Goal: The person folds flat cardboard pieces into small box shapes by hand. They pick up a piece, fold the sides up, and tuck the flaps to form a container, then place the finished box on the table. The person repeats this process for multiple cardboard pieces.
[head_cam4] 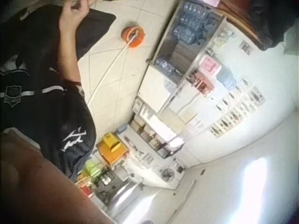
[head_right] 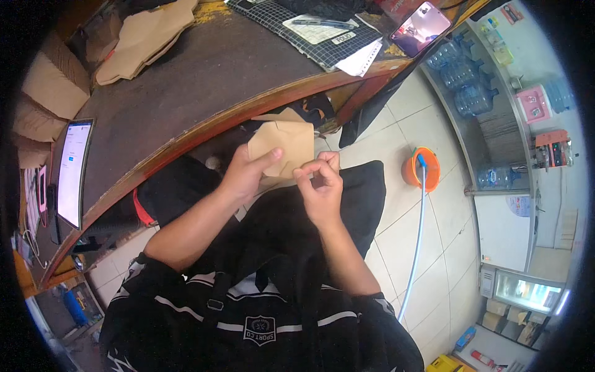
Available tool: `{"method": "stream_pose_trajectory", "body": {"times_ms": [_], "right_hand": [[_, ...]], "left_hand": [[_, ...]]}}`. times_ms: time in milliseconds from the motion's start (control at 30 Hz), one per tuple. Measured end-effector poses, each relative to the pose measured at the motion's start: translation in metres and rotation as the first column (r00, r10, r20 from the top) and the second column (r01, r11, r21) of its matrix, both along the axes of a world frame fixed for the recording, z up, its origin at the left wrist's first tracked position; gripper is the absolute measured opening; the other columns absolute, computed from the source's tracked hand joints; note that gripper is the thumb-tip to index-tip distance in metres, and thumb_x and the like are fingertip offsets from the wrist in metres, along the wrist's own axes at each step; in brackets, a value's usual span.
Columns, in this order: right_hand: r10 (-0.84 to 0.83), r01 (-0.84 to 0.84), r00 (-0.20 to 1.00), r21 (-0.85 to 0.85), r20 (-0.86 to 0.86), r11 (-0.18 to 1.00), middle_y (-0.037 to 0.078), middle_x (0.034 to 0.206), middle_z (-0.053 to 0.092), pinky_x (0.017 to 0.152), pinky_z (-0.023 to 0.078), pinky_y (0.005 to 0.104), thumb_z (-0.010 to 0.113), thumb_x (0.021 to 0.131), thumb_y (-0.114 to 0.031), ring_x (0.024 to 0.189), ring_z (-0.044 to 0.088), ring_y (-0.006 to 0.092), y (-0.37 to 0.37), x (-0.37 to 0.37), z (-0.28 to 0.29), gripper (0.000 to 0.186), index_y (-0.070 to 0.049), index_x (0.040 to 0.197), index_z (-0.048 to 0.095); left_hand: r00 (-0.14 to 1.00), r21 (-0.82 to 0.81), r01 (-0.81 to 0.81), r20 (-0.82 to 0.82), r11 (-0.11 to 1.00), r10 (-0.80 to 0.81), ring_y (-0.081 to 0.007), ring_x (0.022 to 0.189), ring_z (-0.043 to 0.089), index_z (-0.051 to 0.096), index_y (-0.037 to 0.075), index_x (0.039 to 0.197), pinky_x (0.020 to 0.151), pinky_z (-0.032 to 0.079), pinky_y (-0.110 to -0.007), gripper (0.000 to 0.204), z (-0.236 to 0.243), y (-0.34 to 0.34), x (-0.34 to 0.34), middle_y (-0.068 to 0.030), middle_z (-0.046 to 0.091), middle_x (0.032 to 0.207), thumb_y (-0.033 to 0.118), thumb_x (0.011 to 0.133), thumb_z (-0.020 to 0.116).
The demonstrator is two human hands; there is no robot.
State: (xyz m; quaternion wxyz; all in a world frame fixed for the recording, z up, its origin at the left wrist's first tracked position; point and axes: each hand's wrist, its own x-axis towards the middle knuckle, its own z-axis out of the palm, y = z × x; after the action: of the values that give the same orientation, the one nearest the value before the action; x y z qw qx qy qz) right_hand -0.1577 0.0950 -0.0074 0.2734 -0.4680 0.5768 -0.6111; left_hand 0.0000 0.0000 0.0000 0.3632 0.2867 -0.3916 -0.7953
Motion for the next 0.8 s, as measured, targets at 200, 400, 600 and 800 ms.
{"method": "stream_pose_trajectory", "body": {"times_ms": [200, 400, 600, 800], "right_hand": [[0.045, -0.042, 0.996, 0.044, -0.071, 0.998, 0.004, 0.1, 0.038, 0.092, 0.035, 0.0295, 0.079, 0.087, -0.006, 0.099, 0.041, 0.0186, -0.003, 0.002, 0.008, 0.011, -0.003, 0.088, 0.068], [0.076, -0.073, 0.99, 0.026, -0.122, 0.997, 0.005, 0.103, 0.041, 0.096, 0.035, 0.0315, 0.079, 0.087, -0.007, 0.104, 0.04, 0.0201, -0.001, 0.004, 0.019, 0.008, -0.004, 0.089, 0.072], [0.037, -0.045, 0.963, -0.022, -0.268, 0.999, 0.012, 0.115, 0.049, 0.103, 0.038, 0.0374, 0.079, 0.084, -0.005, 0.116, 0.045, 0.0246, 0.005, 0.002, 0.02, 0.009, -0.004, 0.085, 0.07], [-0.174, 0.174, 0.963, -0.016, -0.206, 0.985, 0.013, 0.119, 0.047, 0.096, 0.047, 0.0355, 0.075, 0.082, 0.002, 0.116, 0.051, 0.0255, -0.005, 0.012, 0.016, 0.015, -0.001, 0.079, 0.061]], "left_hand": [[1.0, 0.0, 0.024, -0.003, 1.0, -0.024, -0.0136, 0.103, 0.069, 0.068, -0.001, 0.125, 0.091, 0.055, -0.033, 0.032, 0.004, -0.005, 0.006, -0.0075, 0.073, 0.115, 0.015, 0.098, 0.073], [0.996, -0.097, 0.057, 0.074, 0.994, -0.05, -0.0147, 0.105, 0.069, 0.065, -0.002, 0.127, 0.091, 0.056, -0.034, 0.031, 0.012, -0.008, 0.009, -0.0088, 0.072, 0.117, 0.013, 0.1, 0.07], [0.998, 0.051, 0.015, -0.057, 0.999, -0.012, -0.0103, 0.1, 0.067, 0.067, -0.003, 0.123, 0.087, 0.055, -0.03, 0.027, 0.014, 0.005, 0.004, -0.0047, 0.073, 0.111, 0.012, 0.101, 0.068], [0.999, -0.025, -0.049, -0.006, 0.998, 0.049, -0.0096, 0.1, 0.066, 0.068, -0.004, 0.122, 0.087, 0.055, -0.03, 0.026, 0.012, 0.008, -0.002, -0.0051, 0.073, 0.112, 0.013, 0.102, 0.068]]}}
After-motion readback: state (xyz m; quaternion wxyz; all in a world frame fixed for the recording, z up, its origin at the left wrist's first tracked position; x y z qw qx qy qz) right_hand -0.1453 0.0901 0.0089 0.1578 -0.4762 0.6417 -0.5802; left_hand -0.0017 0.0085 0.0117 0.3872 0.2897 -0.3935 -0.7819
